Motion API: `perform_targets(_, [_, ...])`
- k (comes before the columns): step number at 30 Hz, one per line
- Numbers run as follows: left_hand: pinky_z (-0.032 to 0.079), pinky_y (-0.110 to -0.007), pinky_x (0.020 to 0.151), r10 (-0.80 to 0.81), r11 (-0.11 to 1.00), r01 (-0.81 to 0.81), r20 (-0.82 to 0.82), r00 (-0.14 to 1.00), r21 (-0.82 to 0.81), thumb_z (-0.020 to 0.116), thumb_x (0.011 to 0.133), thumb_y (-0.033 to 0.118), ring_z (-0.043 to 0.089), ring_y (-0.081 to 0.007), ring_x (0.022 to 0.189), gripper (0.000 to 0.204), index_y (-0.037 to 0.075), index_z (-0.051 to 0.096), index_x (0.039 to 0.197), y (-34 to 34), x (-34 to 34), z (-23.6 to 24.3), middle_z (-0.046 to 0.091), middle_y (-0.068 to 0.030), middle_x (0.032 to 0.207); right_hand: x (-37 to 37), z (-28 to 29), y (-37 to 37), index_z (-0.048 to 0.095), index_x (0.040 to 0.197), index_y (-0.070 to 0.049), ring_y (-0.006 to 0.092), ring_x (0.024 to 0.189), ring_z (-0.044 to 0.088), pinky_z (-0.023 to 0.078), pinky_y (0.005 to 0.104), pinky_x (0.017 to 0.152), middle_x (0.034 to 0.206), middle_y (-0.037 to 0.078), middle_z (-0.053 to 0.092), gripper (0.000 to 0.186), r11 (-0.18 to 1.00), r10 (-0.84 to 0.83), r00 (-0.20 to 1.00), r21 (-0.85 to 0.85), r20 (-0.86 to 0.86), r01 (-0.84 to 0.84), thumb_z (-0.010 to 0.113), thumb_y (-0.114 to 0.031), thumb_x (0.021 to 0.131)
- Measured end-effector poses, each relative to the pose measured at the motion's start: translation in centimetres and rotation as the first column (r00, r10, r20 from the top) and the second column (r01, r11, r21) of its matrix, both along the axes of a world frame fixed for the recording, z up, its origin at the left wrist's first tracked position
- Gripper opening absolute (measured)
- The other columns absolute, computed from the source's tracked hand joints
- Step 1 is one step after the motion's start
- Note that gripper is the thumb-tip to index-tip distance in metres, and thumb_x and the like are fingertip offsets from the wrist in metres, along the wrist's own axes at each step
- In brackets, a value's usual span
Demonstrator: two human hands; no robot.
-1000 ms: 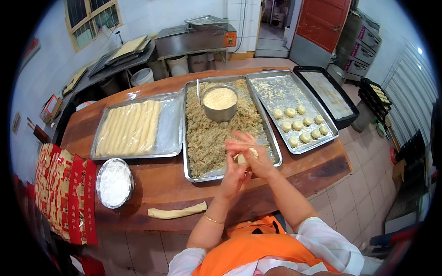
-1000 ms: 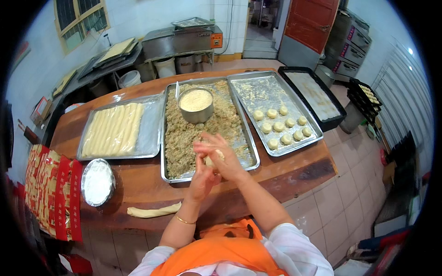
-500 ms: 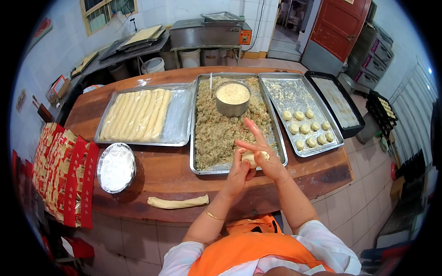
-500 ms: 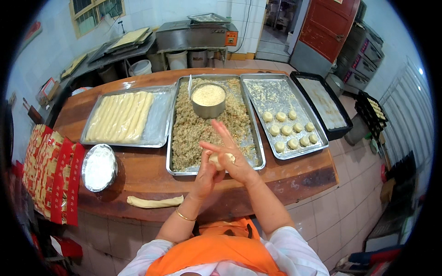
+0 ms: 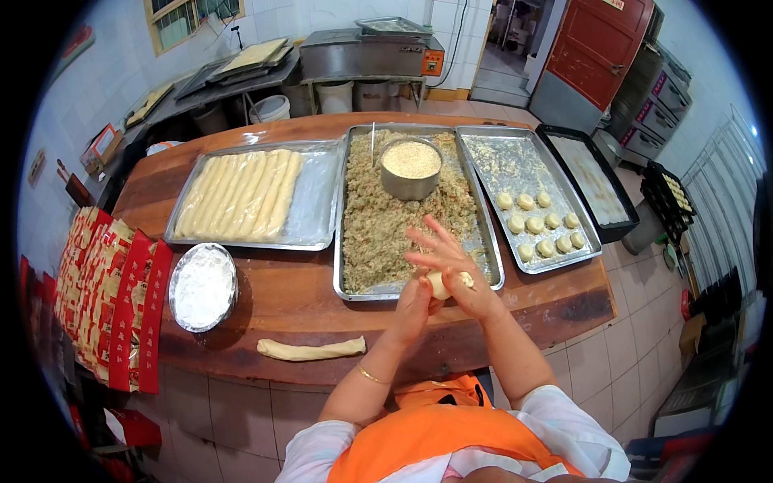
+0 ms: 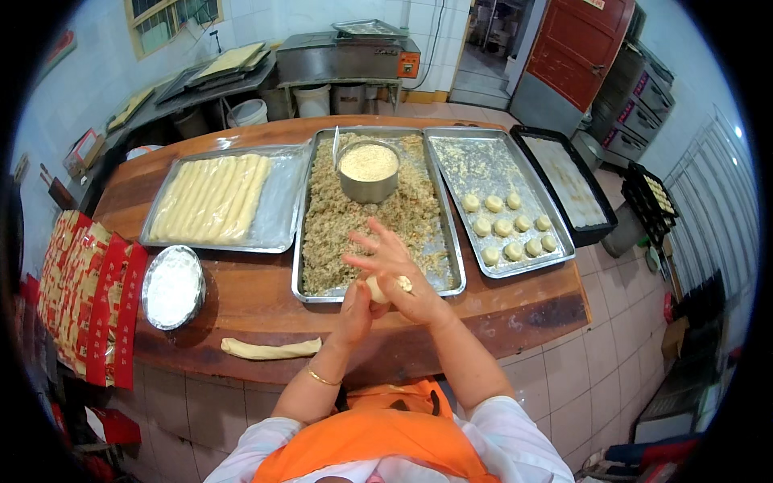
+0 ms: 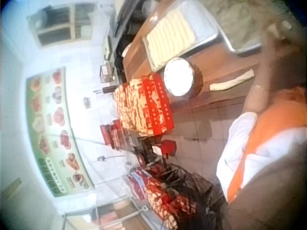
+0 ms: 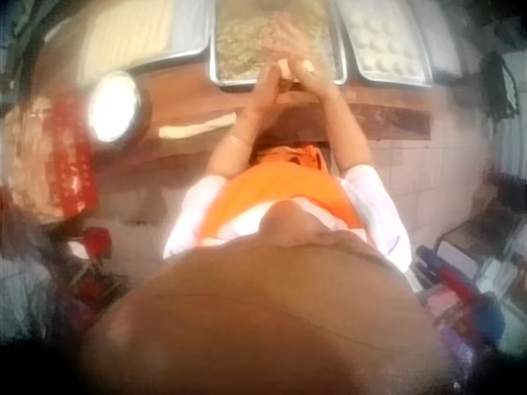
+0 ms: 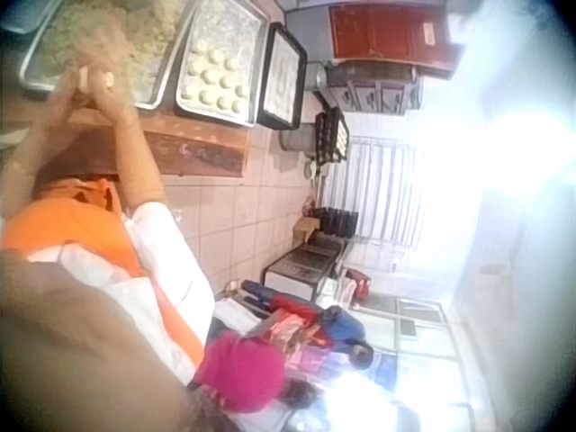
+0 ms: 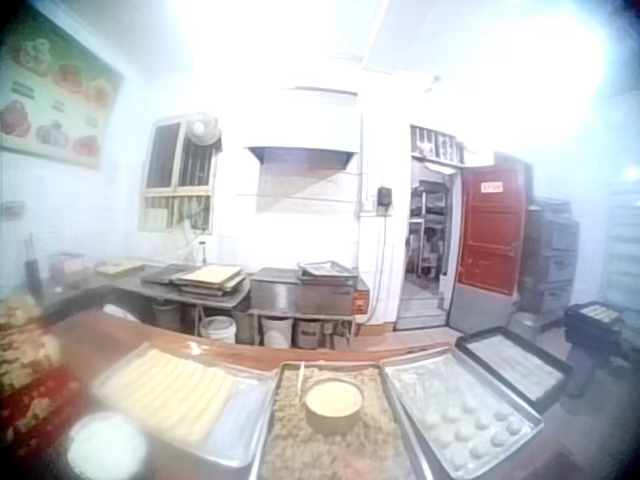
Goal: The person prepares pastries by hand; they flatten dough balls, scoop portions of filling from a large tray into the dough, seal the dough around the filling, and arrange the finished pastries in rows on a metal baking tray.
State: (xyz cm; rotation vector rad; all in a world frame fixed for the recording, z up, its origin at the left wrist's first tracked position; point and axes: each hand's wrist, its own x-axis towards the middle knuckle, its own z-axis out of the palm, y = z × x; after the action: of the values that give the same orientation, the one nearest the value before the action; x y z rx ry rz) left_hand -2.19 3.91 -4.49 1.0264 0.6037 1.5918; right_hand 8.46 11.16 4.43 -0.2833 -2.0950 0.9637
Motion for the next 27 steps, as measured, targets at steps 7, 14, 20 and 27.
perform_targets(7, [0.029,-0.019,0.051,0.513,0.856,-0.499,-0.096,0.853,0.134,0.035,0.097,0.07,0.046,-0.0025,0.063,0.075,0.006,0.042,0.136,0.3,4.9,3.0,0.057,0.002,0.091,1.5,-0.5,1.2,0.078,0.104,-0.016,0.0324,0.144,0.035,0.008,0.0538,0.12,0.132,0.012,0.064,0.069,0.989,0.102,0.991,-0.119,0.09,-0.091,0.025,-0.06,0.103])
perform_targets(14, [0.029,-0.02,0.052,-0.004,0.998,0.011,-0.122,0.993,0.062,0.053,0.096,0.059,0.043,-0.0052,0.063,0.064,0.007,0.041,0.133,-0.2,0.1,-0.5,0.053,0.002,0.087,0.9,0.6,-0.1,0.078,0.103,-0.015,0.0345,0.142,0.038,0.009,0.0532,0.12,0.127,0.012,0.066,0.07,0.991,0.131,0.988,-0.05,0.083,-0.127,0.025,-0.06,0.103])
perform_targets(20, [0.03,-0.02,0.052,0.226,0.973,-0.226,0.009,0.974,-0.052,0.047,0.094,0.067,0.045,-0.0036,0.064,0.074,0.005,0.043,0.134,-1.5,2.4,3.1,0.055,0.0017,0.09,0.6,0.0,-0.3,0.078,0.1,-0.014,0.0352,0.142,0.038,0.009,0.0545,0.12,0.127,0.01,0.067,0.069,0.995,0.033,0.998,-0.093,-0.054,-0.038,0.024,-0.058,0.103])
perform_targets(27, [0.029,-0.02,0.05,0.26,0.962,-0.252,-0.081,0.962,0.101,0.05,0.098,0.055,0.042,-0.0037,0.06,0.066,0.006,0.035,0.139,-0.8,3.1,1.6,0.054,0.0026,0.086,1.7,-0.2,0.7,0.077,0.106,-0.012,0.0363,0.145,0.031,0.013,0.0528,0.12,0.133,0.013,0.062,0.07,0.979,0.182,0.979,-0.113,0.091,-0.172,0.026,-0.06,0.102])
